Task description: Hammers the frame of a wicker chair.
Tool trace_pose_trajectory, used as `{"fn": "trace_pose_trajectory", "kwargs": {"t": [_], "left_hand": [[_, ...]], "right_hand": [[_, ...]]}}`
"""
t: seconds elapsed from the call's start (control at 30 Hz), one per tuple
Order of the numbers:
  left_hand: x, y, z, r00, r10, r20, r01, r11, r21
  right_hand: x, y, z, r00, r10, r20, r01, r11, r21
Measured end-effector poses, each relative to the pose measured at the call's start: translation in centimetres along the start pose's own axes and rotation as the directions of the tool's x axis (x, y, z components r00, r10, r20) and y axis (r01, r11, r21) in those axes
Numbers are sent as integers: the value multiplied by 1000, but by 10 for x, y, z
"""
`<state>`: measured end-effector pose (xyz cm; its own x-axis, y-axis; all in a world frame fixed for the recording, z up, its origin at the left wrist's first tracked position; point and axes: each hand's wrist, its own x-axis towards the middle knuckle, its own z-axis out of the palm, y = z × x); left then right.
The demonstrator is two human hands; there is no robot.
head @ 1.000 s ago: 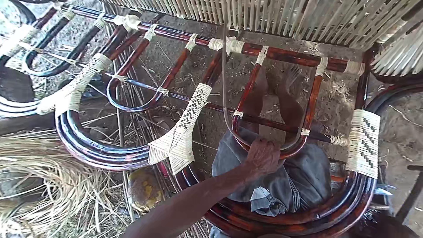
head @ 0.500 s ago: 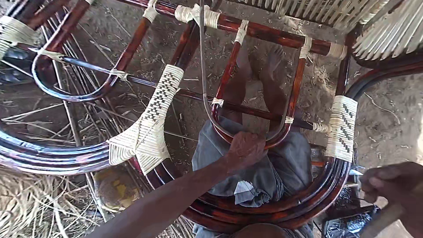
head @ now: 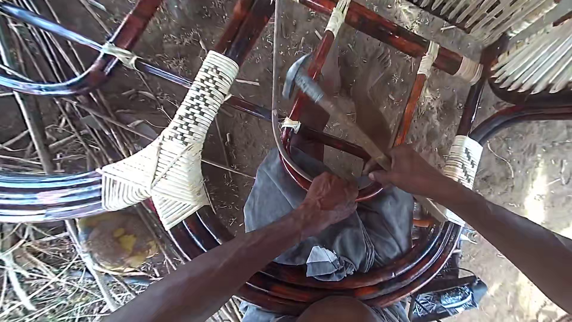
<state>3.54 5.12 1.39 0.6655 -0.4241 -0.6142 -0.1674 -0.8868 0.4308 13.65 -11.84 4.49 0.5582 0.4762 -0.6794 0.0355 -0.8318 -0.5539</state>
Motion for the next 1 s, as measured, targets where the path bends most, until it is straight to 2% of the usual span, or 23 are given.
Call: {"fn": "trace_pose_trajectory", "kwargs": {"t": [0.1, 0.27, 0.67, 0.83, 1.0], "left_hand": [[-1, 0, 1, 1000, 9, -11, -9, 1000, -11], [-1, 0, 0, 1000, 5, -2, -5, 1000, -10], [-1, -1, 4, 998, 21, -61, -21, 1000, 8], [-1, -1, 6, 997, 28, -66, -27, 999, 18], [-3, 0, -1, 1000, 8, -18, -8, 1000, 9]], "right_hand": [[6, 0, 6, 1000, -20, -12, 18, 994, -110], [9, -1, 5, 1000, 19, 9, -18, 992, -124], [7, -2, 11, 999, 2, -33, -8, 982, -189], [4, -10, 13, 998, 61, -14, -63, 969, -238], [6, -8, 16, 997, 82, 12, -76, 965, -251]]}}
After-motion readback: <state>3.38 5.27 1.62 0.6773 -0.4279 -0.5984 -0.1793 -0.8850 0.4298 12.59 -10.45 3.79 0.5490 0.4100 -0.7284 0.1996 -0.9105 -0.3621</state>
